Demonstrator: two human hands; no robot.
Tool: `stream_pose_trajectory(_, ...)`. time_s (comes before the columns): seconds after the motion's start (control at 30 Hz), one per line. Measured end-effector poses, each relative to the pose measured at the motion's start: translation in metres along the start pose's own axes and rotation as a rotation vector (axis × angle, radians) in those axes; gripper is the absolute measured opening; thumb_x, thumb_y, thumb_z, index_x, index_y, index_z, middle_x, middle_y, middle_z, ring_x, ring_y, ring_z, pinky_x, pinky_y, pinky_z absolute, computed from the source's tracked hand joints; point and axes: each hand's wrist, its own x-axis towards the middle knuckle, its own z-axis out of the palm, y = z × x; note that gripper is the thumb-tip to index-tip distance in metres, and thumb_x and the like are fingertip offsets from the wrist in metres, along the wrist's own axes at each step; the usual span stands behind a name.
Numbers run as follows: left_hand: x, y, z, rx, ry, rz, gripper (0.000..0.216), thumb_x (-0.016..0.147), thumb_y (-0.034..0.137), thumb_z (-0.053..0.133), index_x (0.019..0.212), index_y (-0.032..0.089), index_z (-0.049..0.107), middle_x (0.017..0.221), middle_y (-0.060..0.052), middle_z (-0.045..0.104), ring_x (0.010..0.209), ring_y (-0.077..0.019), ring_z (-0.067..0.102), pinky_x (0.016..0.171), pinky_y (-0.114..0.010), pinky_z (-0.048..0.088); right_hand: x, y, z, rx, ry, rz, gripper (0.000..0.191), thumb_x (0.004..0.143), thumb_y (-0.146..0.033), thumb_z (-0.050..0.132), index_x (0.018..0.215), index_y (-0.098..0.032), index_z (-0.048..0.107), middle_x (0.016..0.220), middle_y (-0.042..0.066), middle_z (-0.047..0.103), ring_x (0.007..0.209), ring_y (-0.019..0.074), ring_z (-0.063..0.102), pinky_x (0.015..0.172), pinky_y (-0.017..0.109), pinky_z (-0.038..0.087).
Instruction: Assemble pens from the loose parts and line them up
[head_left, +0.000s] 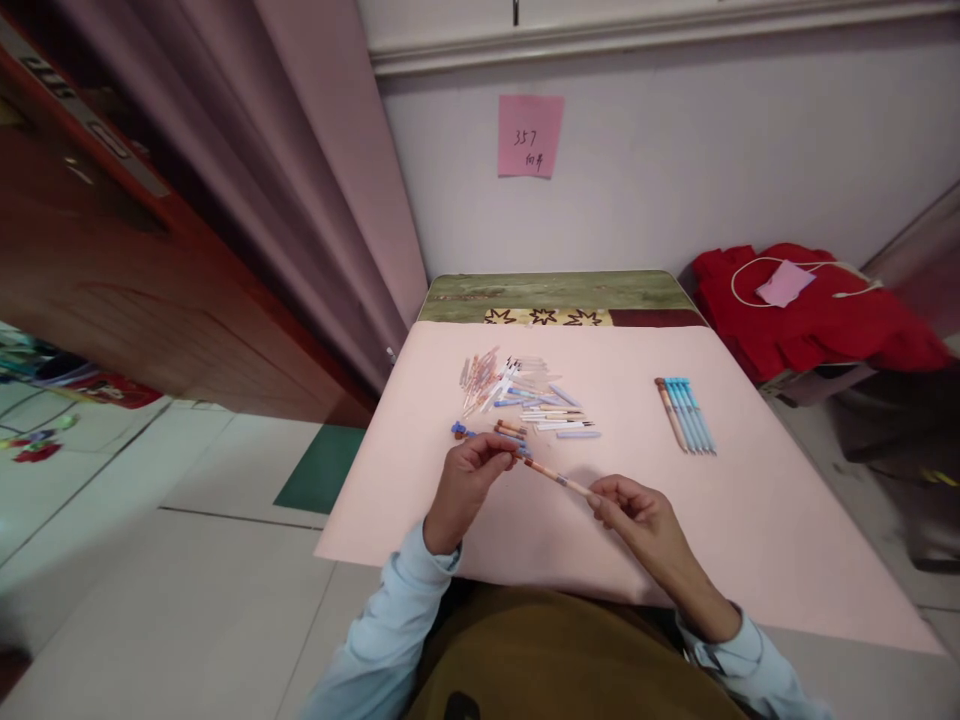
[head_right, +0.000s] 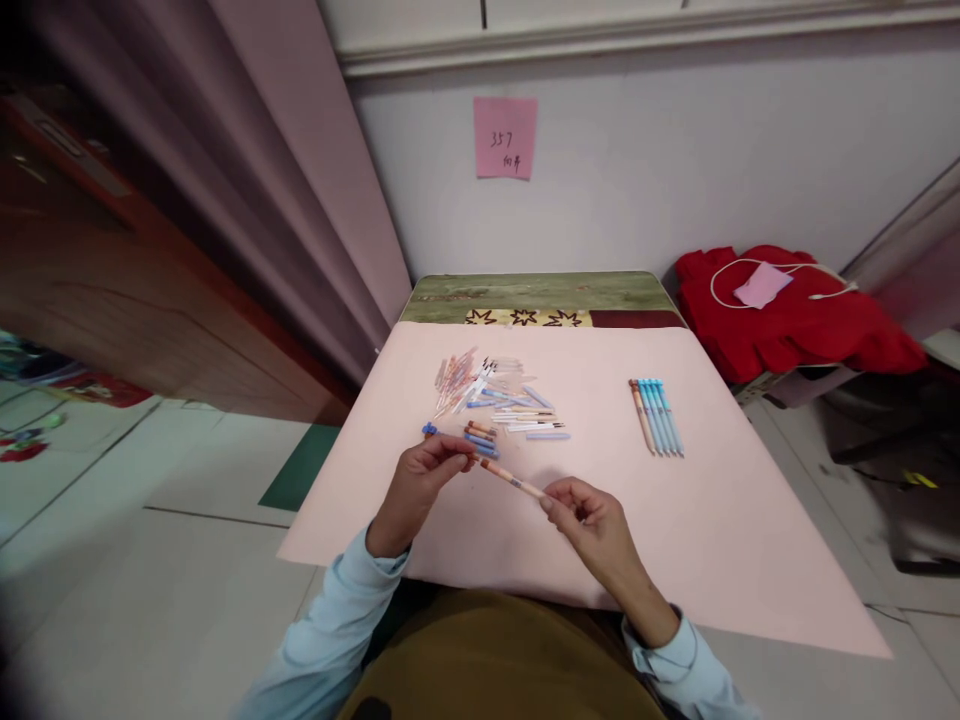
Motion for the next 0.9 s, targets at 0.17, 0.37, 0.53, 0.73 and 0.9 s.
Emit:
stream_pose_trajectory(0.17, 0.002, 0.003, 0.003, -0.016, -0.027, -0.021, 0.02, 0.074, 0.025, 0.076, 0.092, 0.017, 0.073, 0.088, -0.008, 0.074, 0.078, -0.018, 0.067, 0.074, -0.031, 0.052, -0.001, 0.001, -0.004, -0.106, 0.033, -0.028, 0.035, 0.08, -0.053, 0.07, 0.085, -0.019, 0.076, 0.066, 0.001, 0.063, 0.06, 0.0149, 0.052, 0.054, 0.026, 0.039)
stream_pose_trajectory(0.37, 0.003, 0.002, 0.009, -0.057, 0.021, 0.0, 0.022, 0.073, 0.025, 0.078, 0.092, 0.016, 0.07, 0.088, -0.008, 0.074, 0.075, -0.0164, 0.066, 0.069, -0.028, 0.052, -0.003, -0.003, 0.001, -0.224, 0.005, -0.111, 0.03, 0.085, -0.05, 0.066, 0.085, -0.021, 0.076, 0.082, 0.005, 0.07, 0.073, 0.0186, 0.06, 0.06, 0.027, 0.043)
stream_pose_trajectory(0.53, 0.002, 0.002, 0.009, -0.019, 0.034, 0.039, 0.017, 0.076, 0.026, 0.076, 0.087, 0.014, 0.071, 0.083, -0.006, 0.073, 0.072, -0.0142, 0.064, 0.071, -0.028, 0.052, 0.0, -0.001, 0.008, -0.284, -0.004, -0.164, 0.027, 0.087, -0.046, 0.063, 0.091, -0.02, 0.073, 0.075, 0.003, 0.067, 0.068, 0.0164, 0.057, 0.061, 0.026, 0.044)
stream_pose_trajectory(0.73, 0.003, -0.006, 0.009, -0.043, 0.134, 0.022, 0.026, 0.073, 0.029, 0.08, 0.092, 0.015, 0.068, 0.085, -0.006, 0.074, 0.07, -0.0137, 0.065, 0.068, -0.028, 0.053, 0.003, 0.0, 0.017, -0.492, 0.027, -0.262, 0.016, 0.088, -0.037, 0.064, 0.091, -0.022, 0.07, 0.076, 0.001, 0.068, 0.068, 0.0154, 0.061, 0.063, 0.025, 0.044)
stream_pose_trajectory(0.9, 0.004, -0.013, 0.01, -0.002, 0.1, 0.032, 0.022, 0.076, 0.028, 0.078, 0.09, 0.014, 0.069, 0.084, -0.006, 0.074, 0.07, -0.0128, 0.064, 0.069, -0.026, 0.052, 0.003, 0.002, 0.019, -0.566, 0.12, -0.322, 0.013, 0.089, -0.034, 0.064, 0.087, -0.024, 0.07, 0.08, 0.001, 0.069, 0.072, 0.0158, 0.065, 0.064, 0.025, 0.044)
